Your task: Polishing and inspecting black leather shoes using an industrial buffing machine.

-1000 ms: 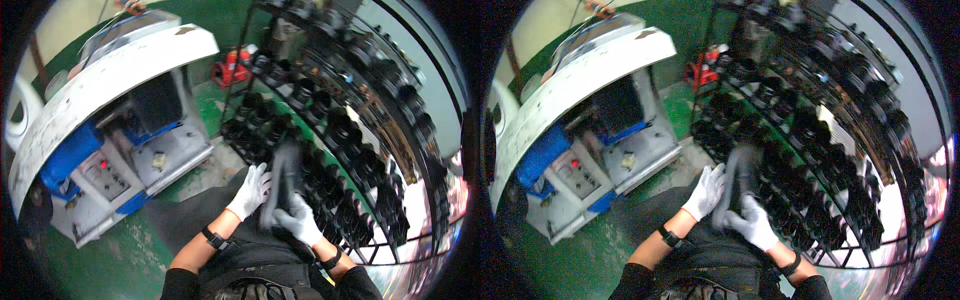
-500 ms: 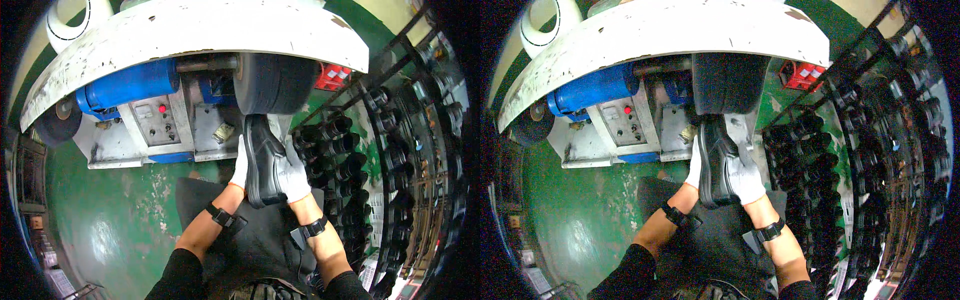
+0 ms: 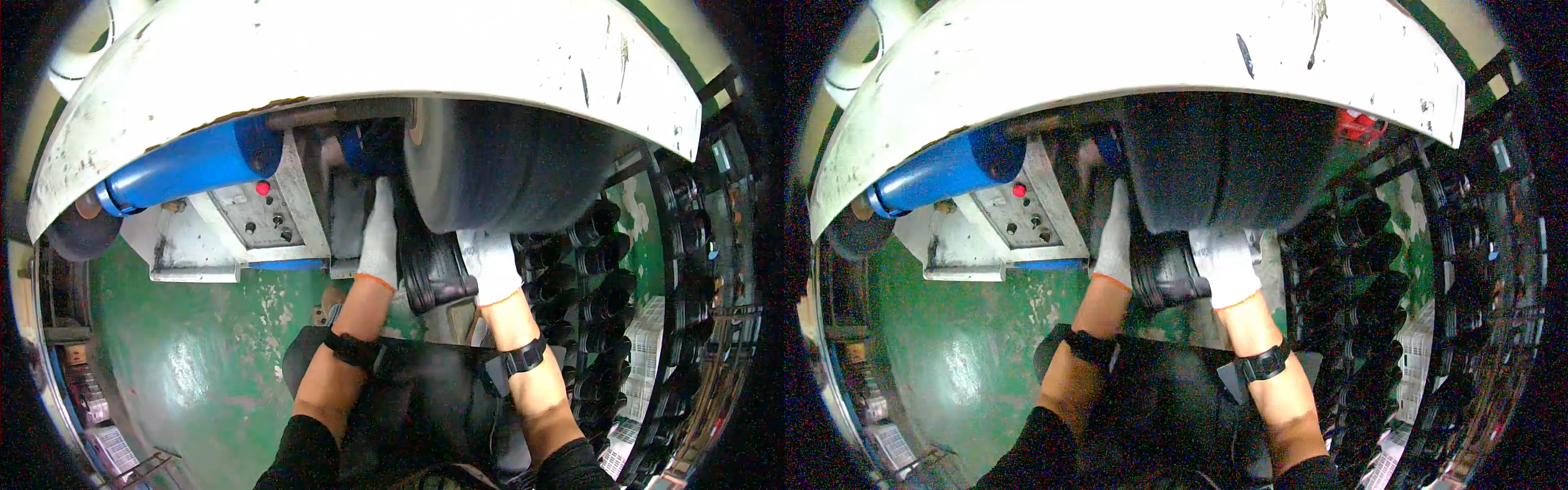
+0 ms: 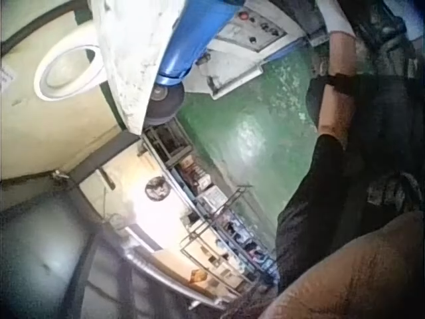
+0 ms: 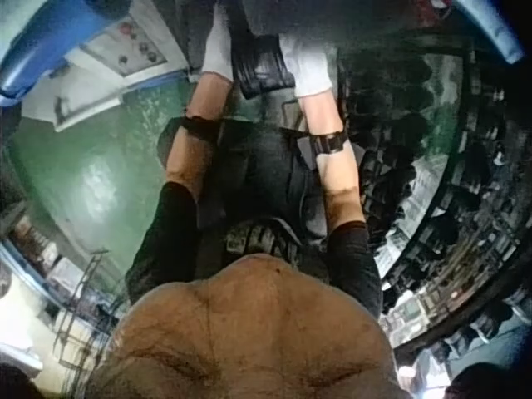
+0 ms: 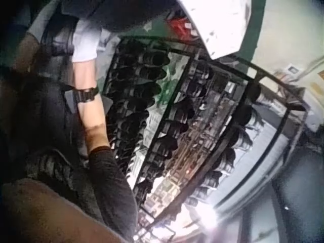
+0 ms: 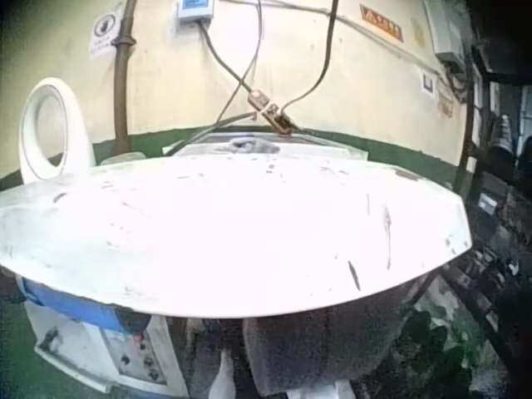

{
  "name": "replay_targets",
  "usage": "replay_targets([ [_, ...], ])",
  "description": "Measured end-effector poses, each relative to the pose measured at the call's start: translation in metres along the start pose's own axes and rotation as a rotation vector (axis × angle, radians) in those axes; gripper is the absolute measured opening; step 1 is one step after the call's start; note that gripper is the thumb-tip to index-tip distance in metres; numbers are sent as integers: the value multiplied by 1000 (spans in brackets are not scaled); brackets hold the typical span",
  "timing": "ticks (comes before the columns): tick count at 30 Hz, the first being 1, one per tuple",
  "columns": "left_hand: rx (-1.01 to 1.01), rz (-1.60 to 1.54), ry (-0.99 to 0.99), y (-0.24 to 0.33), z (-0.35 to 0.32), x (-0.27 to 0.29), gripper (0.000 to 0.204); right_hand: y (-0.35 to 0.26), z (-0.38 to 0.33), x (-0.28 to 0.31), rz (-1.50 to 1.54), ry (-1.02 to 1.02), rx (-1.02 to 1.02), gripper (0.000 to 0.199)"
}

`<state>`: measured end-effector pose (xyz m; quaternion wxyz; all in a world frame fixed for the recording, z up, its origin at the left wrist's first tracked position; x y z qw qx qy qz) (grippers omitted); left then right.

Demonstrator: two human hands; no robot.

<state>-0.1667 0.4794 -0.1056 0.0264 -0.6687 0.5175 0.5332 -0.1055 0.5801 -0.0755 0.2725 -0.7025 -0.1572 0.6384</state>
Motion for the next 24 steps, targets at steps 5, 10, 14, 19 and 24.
replay_targets([
  [5, -110, -57, -14, 26, 21, 22, 49, 4, 16, 17, -426, 75, 124, 49],
  [10, -116, -206, -77, 36, 22, 20, 43, 8, -12, 45, -864, 151, 232, 58],
  [14, -208, -45, 85, 22, 46, 69, 39, 8, -16, 36, -1122, 177, 308, 64],
  [19, 45, -346, -80, -16, 26, 23, 44, -10, -23, 43, -1015, 298, 345, 58],
  [24, 32, 39, 260, 14, -12, 3, 54, -18, -20, -2, -2010, 231, 526, 56],
])
Point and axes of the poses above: each hand's wrist, its own z-axis towards the middle knuckle, its own x-axis out of the back of the hand, y = z × x, the point moved 7 cm from there along z, towards the middle knuckle, and after that the axes turned 2 degrees about y, right-handed, at the moved point
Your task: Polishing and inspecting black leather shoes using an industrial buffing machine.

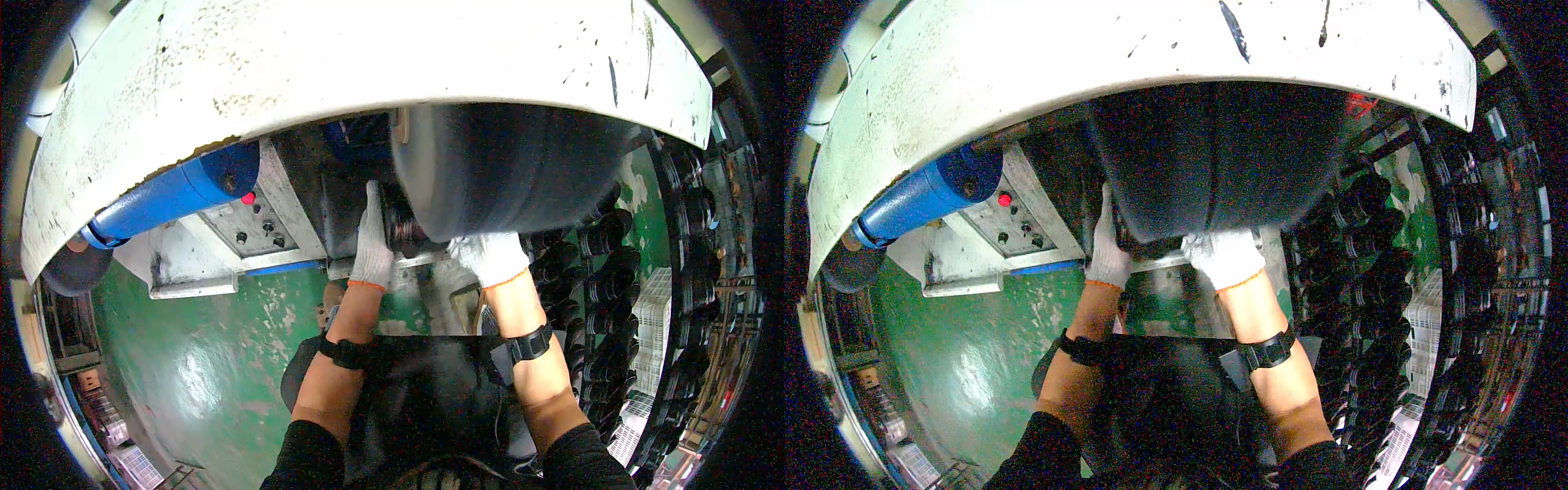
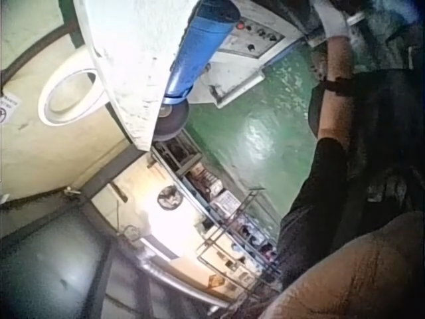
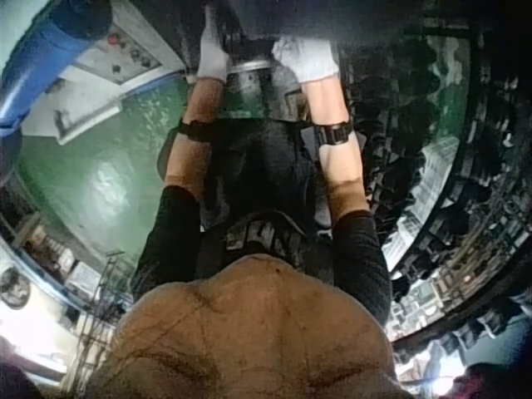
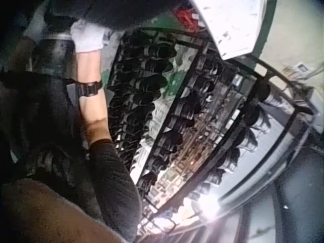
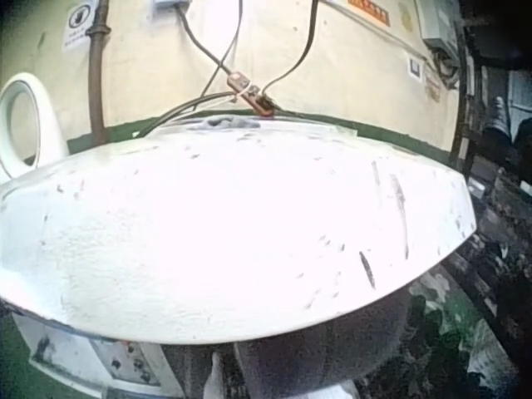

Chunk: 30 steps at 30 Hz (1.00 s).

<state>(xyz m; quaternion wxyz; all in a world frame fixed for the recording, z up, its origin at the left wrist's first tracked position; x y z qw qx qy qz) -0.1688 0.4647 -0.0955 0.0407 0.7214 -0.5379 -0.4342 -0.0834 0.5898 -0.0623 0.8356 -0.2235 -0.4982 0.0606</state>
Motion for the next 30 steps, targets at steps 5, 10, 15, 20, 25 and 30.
replay_targets([
  [5, -109, 236, -92, 0, 18, 28, 72, 24, -9, -29, 702, -13, -248, 56],
  [10, -77, 252, -186, -9, 4, -4, 72, 129, -46, -78, 1332, -184, -553, 53],
  [15, -190, 289, -216, 1, 8, 5, 73, 124, -31, -68, 910, -127, -372, 51],
  [20, 204, 62, -145, -14, -33, -19, 55, 103, -18, -48, 399, -42, -168, 50],
  [25, 179, -262, -691, -25, -36, -42, 47, 58, -7, 7, -44, 13, 156, 52],
  [30, -2, -144, -527, -54, 15, -33, 46, 81, -31, 32, 80, -175, -6, 41],
])
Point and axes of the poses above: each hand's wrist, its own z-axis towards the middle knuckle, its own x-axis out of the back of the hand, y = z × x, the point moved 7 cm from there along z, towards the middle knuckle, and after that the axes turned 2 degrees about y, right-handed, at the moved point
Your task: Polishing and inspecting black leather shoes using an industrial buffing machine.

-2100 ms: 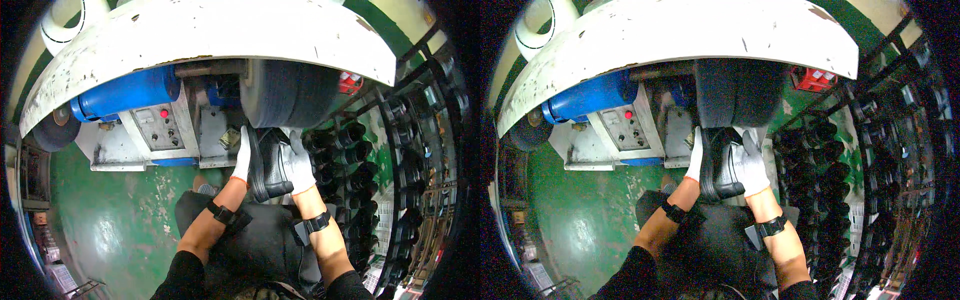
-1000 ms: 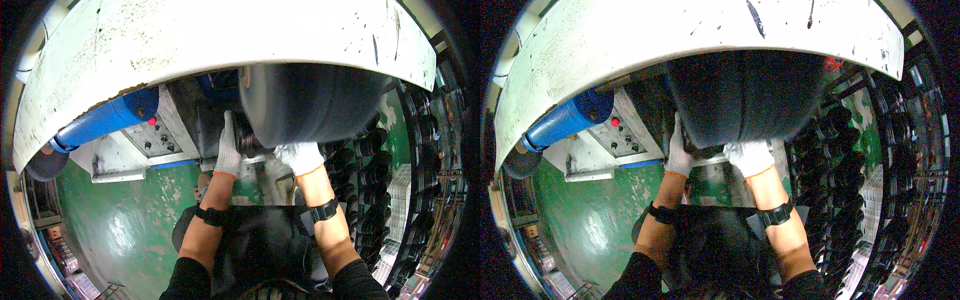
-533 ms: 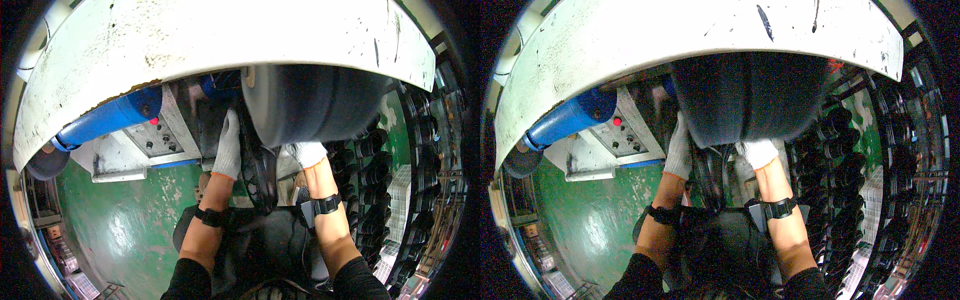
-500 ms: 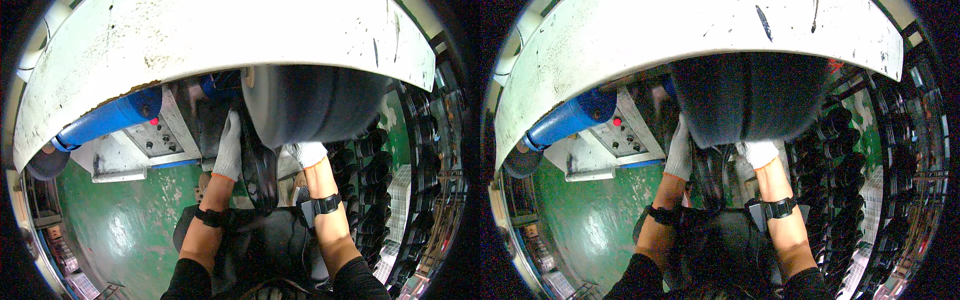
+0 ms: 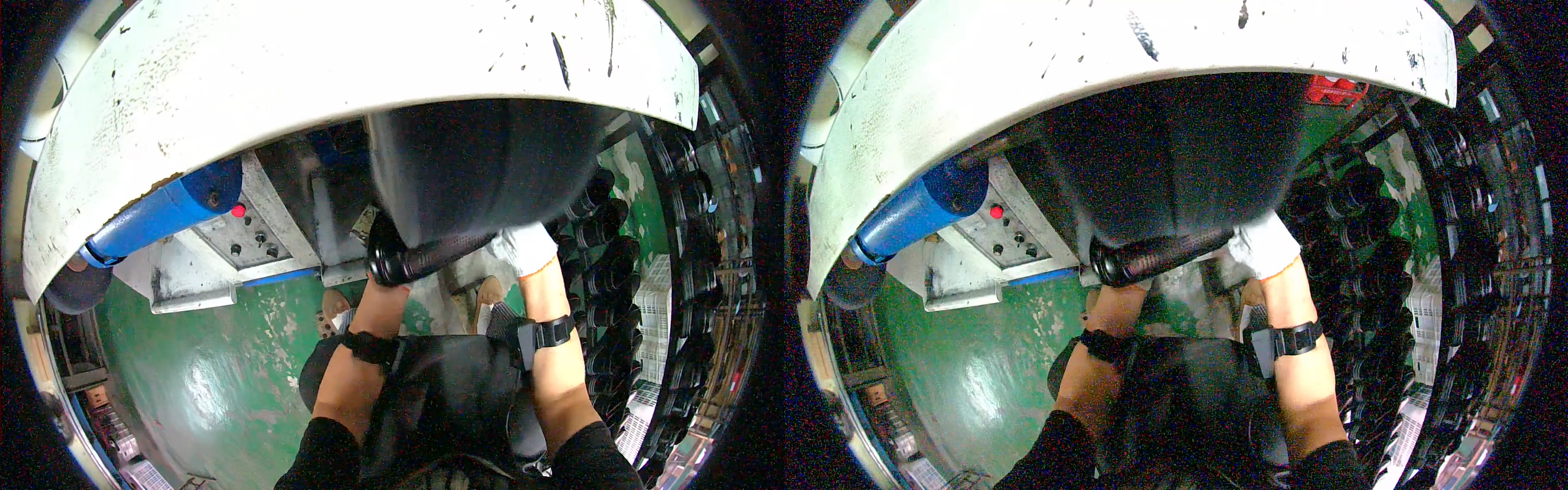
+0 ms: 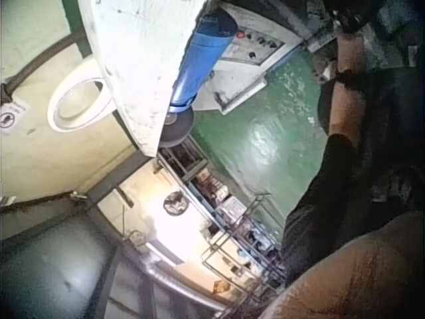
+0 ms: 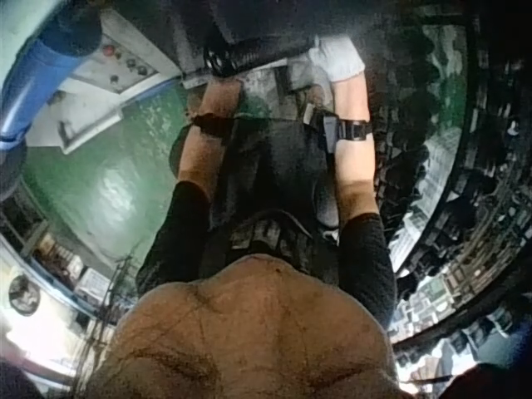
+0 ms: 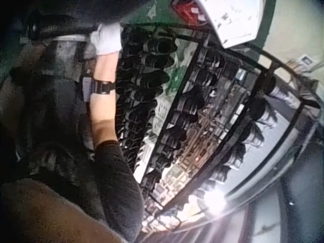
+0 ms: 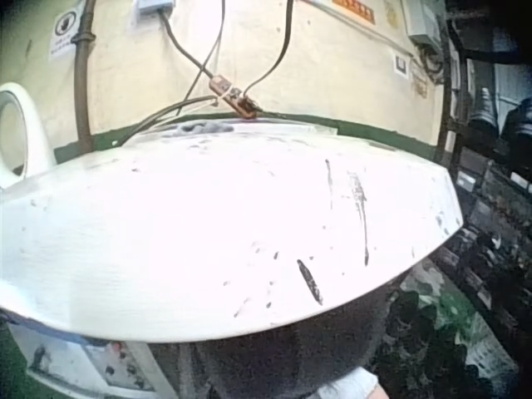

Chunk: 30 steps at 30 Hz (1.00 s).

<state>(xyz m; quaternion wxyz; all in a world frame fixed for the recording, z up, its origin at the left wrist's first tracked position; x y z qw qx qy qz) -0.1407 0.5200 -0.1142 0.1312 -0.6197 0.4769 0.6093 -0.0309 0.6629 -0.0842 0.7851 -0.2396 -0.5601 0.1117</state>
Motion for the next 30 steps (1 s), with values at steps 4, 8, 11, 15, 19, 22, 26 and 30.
replay_targets([
  [4, -103, -71, -10, -26, 20, 45, 46, -33, 3, 20, -232, -19, 52, 43],
  [8, -211, -154, -49, -28, 59, 65, 46, -54, 18, 12, -279, -264, -36, 45],
  [11, -219, -297, -74, -3, 43, 73, 48, -82, 25, 5, -301, 94, 215, 41],
  [15, -245, -314, 166, 37, 11, 30, 55, -110, 26, 8, -538, 172, 238, 44],
  [19, -382, -316, 196, 75, -6, 8, 57, -144, 51, 3, -423, 251, 182, 44],
  [22, -396, -305, 287, 88, -14, 13, 61, -148, 63, -12, -209, 97, 5, 65],
  [26, -478, -194, 217, 103, -11, 6, 61, -154, 65, -14, -315, 151, -23, 54],
  [30, -486, 3, 243, 85, -13, -22, 64, -141, 57, 2, -414, 146, 33, 57],
])
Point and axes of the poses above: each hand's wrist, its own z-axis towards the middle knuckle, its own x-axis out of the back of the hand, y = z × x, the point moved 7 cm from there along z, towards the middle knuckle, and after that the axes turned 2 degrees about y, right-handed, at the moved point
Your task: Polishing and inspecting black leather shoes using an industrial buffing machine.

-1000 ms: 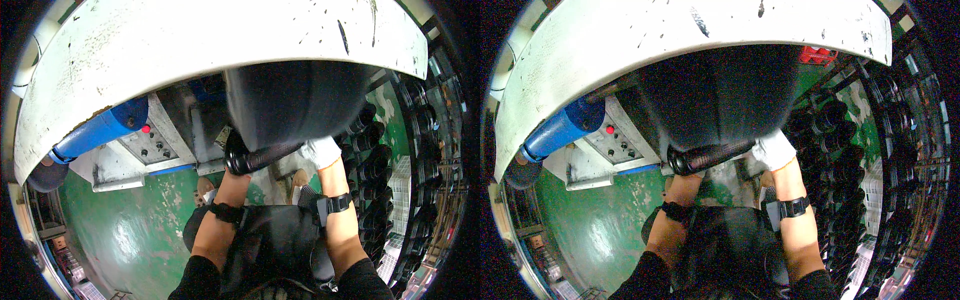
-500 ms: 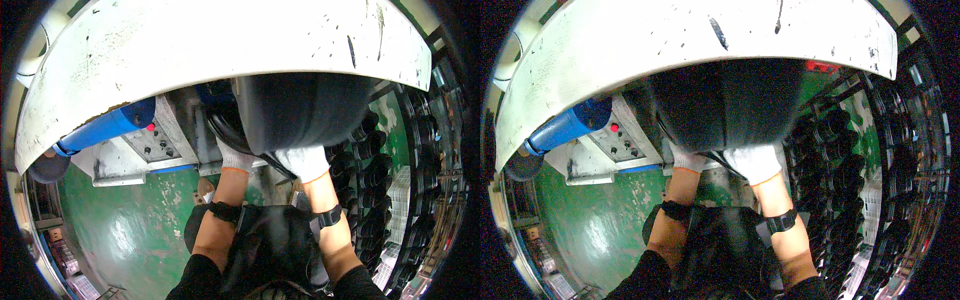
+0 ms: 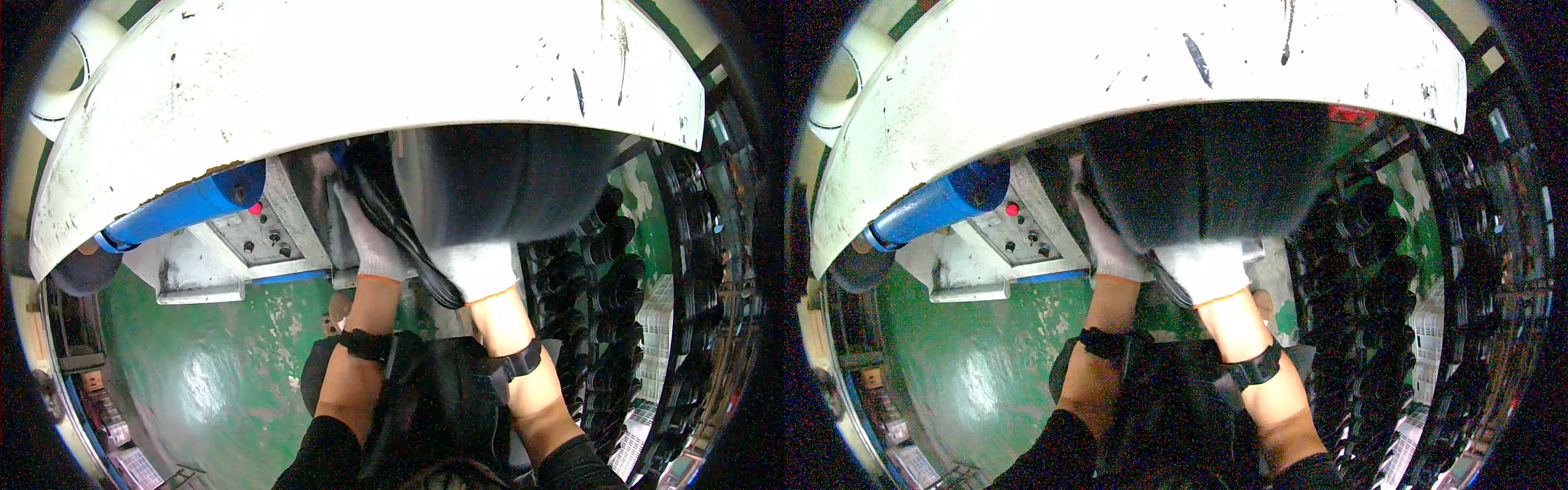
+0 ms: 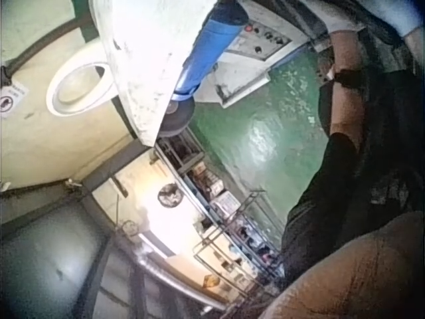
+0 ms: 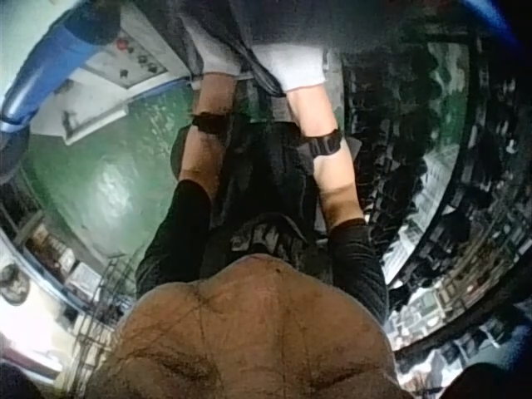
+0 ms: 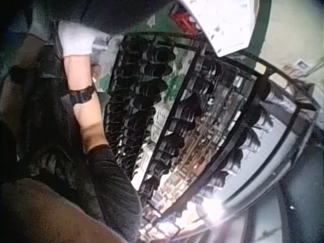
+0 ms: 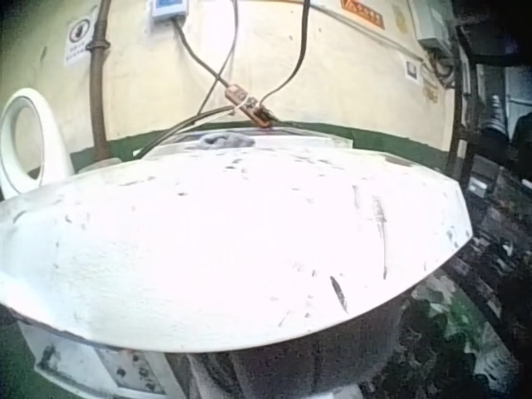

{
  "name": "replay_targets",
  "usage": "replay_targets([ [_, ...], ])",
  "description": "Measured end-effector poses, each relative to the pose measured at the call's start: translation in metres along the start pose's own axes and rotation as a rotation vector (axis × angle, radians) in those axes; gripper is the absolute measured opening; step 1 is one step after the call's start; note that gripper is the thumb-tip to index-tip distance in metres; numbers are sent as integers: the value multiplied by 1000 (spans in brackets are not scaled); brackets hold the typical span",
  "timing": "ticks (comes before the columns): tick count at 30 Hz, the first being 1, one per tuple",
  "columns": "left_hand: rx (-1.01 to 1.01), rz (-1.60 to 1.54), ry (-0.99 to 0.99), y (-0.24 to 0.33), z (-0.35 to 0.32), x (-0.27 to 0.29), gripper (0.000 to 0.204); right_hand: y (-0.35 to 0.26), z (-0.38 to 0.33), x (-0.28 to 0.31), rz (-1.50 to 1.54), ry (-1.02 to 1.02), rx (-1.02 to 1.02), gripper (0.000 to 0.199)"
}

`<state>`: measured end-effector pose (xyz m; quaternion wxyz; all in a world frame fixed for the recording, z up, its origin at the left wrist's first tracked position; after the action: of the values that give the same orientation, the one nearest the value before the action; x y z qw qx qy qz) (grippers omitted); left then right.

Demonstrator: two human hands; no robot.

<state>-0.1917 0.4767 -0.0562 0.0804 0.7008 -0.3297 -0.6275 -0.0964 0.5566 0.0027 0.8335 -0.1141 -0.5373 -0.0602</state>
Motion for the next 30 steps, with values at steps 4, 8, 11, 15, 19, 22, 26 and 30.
replay_targets([
  [4, 308, -300, -151, -58, -16, 6, 71, 12, -6, 28, -199, 111, 140, 58],
  [8, 261, 91, -87, -128, -16, 47, 57, 27, 5, 76, -280, 172, 33, 50],
  [11, 590, -136, 193, -146, -57, -3, 61, 68, -17, 63, -665, 58, 121, 44],
  [15, 298, 130, -147, -154, -51, -17, 65, 63, -19, 62, -595, 72, 72, 37],
  [19, 459, -200, 156, -139, -42, 4, 75, 47, -11, 60, -459, 85, 16, 32],
  [22, 371, -173, 100, -134, -29, 36, 53, 36, -9, 59, -352, 91, -20, 33],
  [26, 399, -152, 218, -120, -45, 36, 61, 25, -12, 61, -228, 95, -40, 39],
  [30, 389, -137, 192, -112, -29, 60, 66, -9, -31, 37, -433, -550, -84, 33],
])
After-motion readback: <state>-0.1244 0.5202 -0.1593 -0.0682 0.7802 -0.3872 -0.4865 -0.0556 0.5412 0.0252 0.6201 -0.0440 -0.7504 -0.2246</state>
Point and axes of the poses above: each hand's wrist, its own z-axis towards the middle knuckle, its own x-axis out of the back of the hand, y = z × x, the point moved 7 cm from there along z, towards the middle knuckle, and after that the axes turned 2 degrees about y, right-handed, at the moved point
